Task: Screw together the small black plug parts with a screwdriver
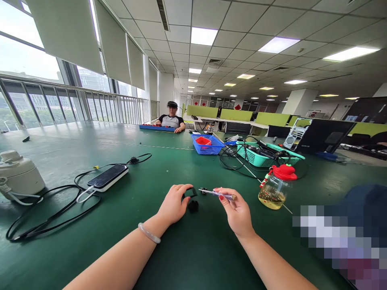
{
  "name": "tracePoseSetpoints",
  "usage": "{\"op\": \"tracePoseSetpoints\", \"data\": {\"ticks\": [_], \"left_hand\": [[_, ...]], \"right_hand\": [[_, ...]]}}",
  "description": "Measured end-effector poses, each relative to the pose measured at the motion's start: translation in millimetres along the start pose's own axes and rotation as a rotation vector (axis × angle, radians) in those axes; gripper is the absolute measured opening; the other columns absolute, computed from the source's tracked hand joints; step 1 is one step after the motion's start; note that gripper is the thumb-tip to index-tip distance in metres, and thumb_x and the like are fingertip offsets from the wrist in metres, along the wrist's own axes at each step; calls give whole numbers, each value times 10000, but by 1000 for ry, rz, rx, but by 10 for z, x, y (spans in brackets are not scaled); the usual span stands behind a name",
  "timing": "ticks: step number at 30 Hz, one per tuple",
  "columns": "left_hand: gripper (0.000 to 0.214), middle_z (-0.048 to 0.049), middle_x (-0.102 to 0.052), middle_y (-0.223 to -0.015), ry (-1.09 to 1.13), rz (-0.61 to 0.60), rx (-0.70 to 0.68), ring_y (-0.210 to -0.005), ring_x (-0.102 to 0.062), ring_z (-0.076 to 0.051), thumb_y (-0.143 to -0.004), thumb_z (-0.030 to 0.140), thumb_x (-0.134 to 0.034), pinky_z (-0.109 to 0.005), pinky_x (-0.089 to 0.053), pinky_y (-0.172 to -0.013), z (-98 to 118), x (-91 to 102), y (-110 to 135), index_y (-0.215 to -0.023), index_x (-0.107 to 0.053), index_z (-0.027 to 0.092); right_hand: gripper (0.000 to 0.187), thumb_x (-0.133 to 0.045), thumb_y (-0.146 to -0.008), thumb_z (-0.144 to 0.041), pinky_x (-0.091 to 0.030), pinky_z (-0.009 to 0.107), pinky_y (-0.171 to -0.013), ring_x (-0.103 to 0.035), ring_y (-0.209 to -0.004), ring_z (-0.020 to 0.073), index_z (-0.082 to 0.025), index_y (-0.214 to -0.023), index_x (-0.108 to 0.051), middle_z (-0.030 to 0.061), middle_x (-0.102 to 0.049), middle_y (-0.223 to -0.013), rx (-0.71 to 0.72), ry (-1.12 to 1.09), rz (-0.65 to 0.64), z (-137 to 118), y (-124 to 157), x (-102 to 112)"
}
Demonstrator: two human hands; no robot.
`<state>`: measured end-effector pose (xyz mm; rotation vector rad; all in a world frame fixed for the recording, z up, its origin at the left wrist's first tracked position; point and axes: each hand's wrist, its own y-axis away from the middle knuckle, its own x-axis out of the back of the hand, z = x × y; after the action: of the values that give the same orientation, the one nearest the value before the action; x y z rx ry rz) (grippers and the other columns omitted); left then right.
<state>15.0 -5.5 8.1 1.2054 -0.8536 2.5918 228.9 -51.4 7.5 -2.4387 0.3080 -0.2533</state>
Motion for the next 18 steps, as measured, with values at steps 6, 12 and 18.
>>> {"op": "tracePoseSetpoints", "data": {"ticks": [6,12,18], "left_hand": [[396,-75,-638,-1133,-304,-100,160,-1024,-538,-263,-872,211,-426,-451,-409,-934,-45,-37,14,-1191,-640,305],[333,-92,-674,-1030,-386,-147,146,-971,-568,-272,-845,261,-465,-449,-397,-906,46,-15,48,-1059,-721,276],[328,-86,-623,-1227,-202,-125,30,-1158,-518,-259,-901,302,-424,-410,-373,-1029,95,-37,51,-1112,-660,216]], "right_hand": [[262,-625,-825,-455,-511,457,-917,-666,-988,261,-234,-944,-699,87,-715,-1065,-131,199,48,293,-69,75],[283,-651,-788,-471,-521,462,-920,-667,-1020,265,-230,-924,-709,93,-713,-1097,-189,101,26,453,-100,84],[310,-646,-783,-488,-520,465,-914,-677,-980,260,-230,-944,-703,92,-717,-1078,-221,103,7,433,-94,72]]}}
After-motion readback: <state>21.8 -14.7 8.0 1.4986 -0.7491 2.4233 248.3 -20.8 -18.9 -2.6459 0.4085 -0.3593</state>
